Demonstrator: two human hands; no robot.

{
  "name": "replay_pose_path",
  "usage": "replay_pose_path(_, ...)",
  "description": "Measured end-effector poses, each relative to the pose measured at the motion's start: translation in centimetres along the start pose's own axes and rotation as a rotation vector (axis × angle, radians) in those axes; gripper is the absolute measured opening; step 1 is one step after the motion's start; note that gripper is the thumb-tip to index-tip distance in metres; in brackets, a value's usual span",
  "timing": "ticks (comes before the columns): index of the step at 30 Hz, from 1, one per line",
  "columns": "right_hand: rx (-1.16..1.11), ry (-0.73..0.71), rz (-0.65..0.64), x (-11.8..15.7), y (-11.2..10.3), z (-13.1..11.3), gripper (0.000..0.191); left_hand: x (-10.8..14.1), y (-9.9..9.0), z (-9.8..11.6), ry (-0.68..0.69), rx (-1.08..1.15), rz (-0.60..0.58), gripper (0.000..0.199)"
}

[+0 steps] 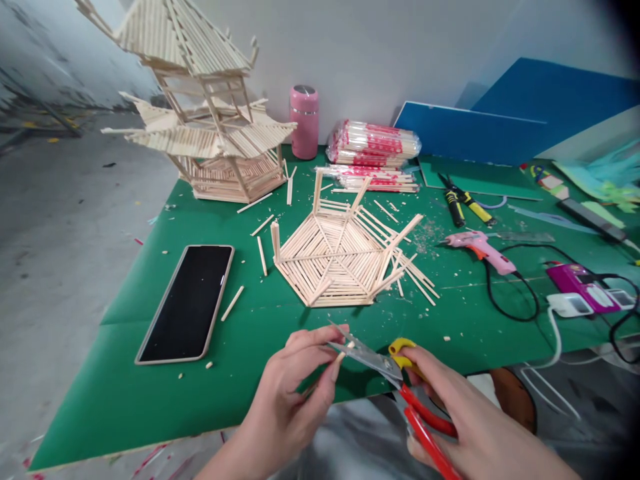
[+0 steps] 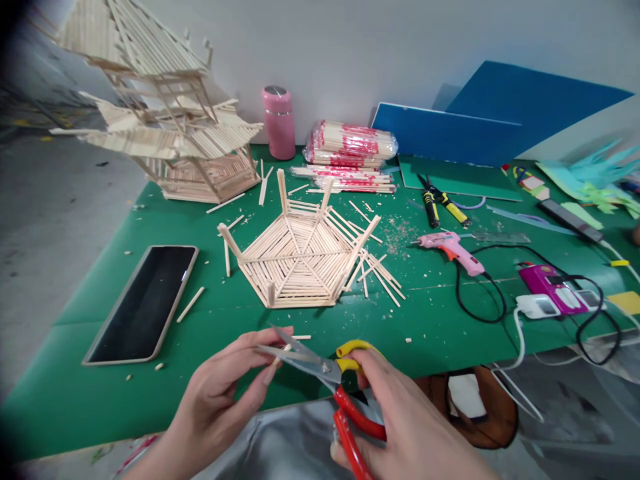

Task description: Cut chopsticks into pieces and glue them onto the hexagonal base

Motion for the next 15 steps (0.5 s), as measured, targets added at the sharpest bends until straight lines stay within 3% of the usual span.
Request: replay_pose_path(15,0.011,-0.013,-0.002,-0.09,0.17,0.06,0.056,0.11,0.09,-0.05,-0.011,0.029,-0.030,0.019)
Point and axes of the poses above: each hand's wrist, its own x-axis away from the middle knuckle, its own y-axis out of the palm, z = x × y, the point moved 8 cm from there along -x, towards the middle knuckle, and after that the axes turned 14 degrees about x, right-handed, at the moved point
